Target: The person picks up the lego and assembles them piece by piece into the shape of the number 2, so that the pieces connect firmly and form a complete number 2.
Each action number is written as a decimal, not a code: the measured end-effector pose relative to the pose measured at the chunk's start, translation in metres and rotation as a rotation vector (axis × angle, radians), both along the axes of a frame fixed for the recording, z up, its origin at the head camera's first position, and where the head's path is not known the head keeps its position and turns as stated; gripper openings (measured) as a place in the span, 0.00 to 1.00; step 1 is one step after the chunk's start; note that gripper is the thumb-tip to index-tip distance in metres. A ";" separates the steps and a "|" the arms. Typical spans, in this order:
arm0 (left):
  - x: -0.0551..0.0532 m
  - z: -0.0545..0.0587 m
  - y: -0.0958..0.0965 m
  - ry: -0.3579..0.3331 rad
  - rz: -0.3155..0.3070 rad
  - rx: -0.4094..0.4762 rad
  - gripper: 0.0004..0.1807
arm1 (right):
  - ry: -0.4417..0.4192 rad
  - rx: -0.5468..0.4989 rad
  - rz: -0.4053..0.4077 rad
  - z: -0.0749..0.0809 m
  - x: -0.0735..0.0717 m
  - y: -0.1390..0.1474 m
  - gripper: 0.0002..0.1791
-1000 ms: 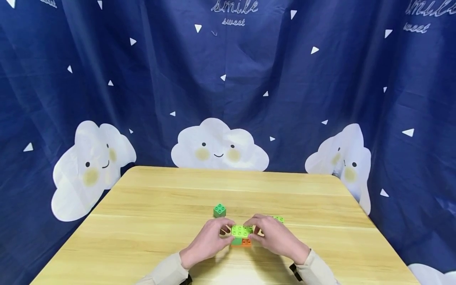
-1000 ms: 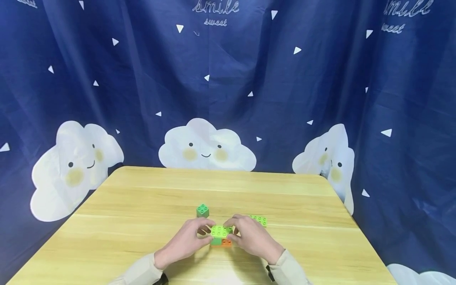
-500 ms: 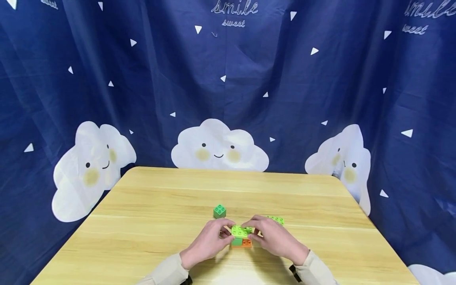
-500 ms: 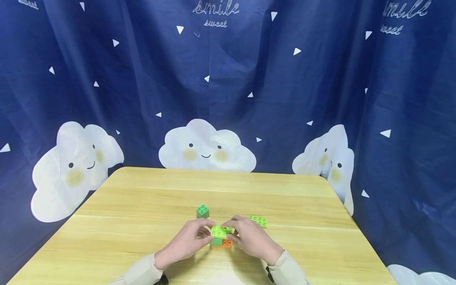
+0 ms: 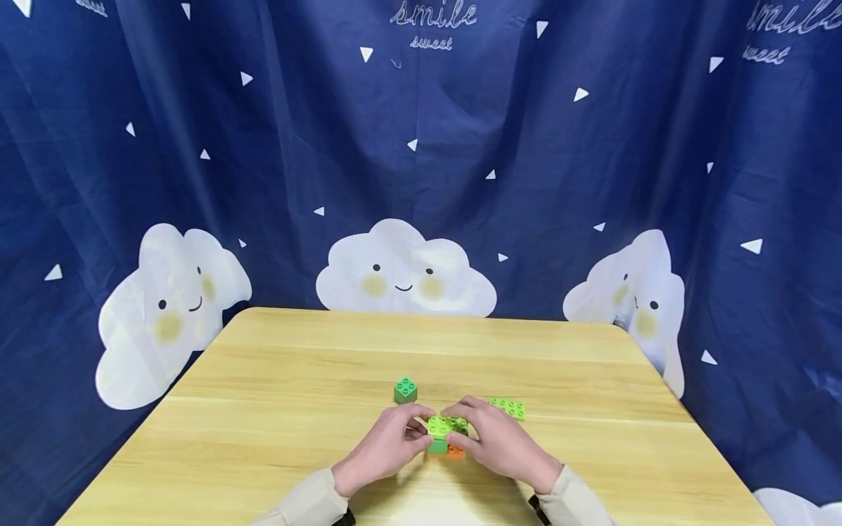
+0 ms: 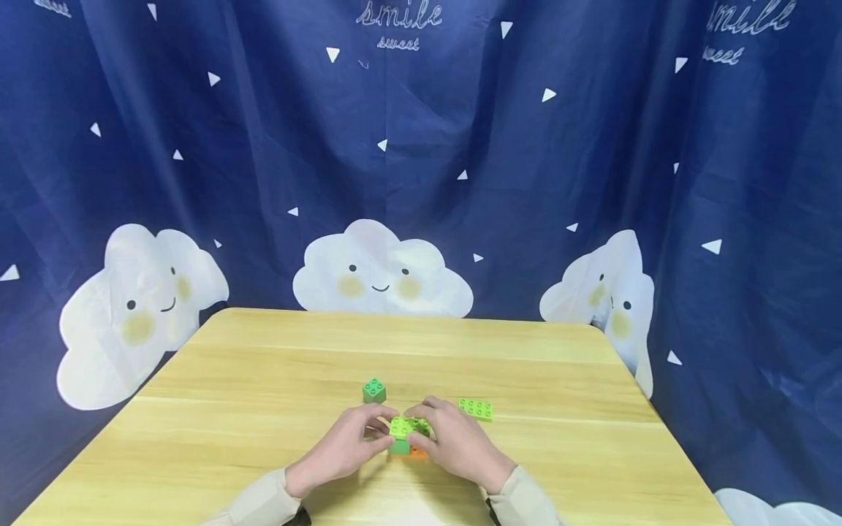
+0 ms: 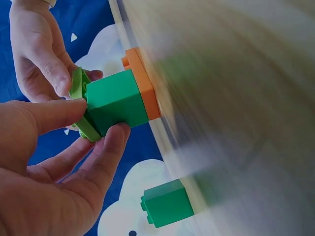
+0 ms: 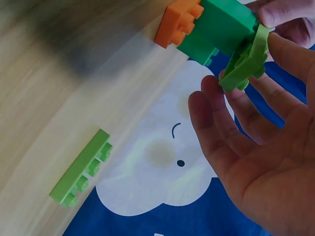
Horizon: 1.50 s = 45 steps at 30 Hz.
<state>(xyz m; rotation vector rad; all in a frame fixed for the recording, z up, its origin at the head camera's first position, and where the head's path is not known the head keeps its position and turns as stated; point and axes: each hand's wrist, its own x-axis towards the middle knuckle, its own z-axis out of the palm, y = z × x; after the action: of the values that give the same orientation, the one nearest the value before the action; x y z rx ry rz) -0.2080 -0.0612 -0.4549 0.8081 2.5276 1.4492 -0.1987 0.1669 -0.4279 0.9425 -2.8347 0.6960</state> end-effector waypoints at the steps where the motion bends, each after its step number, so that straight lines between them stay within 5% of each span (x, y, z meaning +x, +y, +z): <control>1: 0.000 0.000 0.000 0.002 -0.001 -0.001 0.19 | 0.001 -0.003 -0.001 -0.001 0.000 -0.001 0.17; 24: -0.001 0.000 -0.001 -0.019 -0.014 -0.011 0.21 | 0.058 0.008 0.062 -0.007 -0.003 -0.003 0.16; 45: -0.001 0.005 -0.002 0.037 -0.025 -0.041 0.17 | -0.003 0.007 0.054 -0.005 -0.004 -0.003 0.17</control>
<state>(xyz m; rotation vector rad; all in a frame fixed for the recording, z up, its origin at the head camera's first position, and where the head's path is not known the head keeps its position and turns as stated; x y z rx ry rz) -0.2087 -0.0629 -0.4499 0.8647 2.5552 1.3824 -0.2028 0.1635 -0.4328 1.0240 -2.8256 0.6947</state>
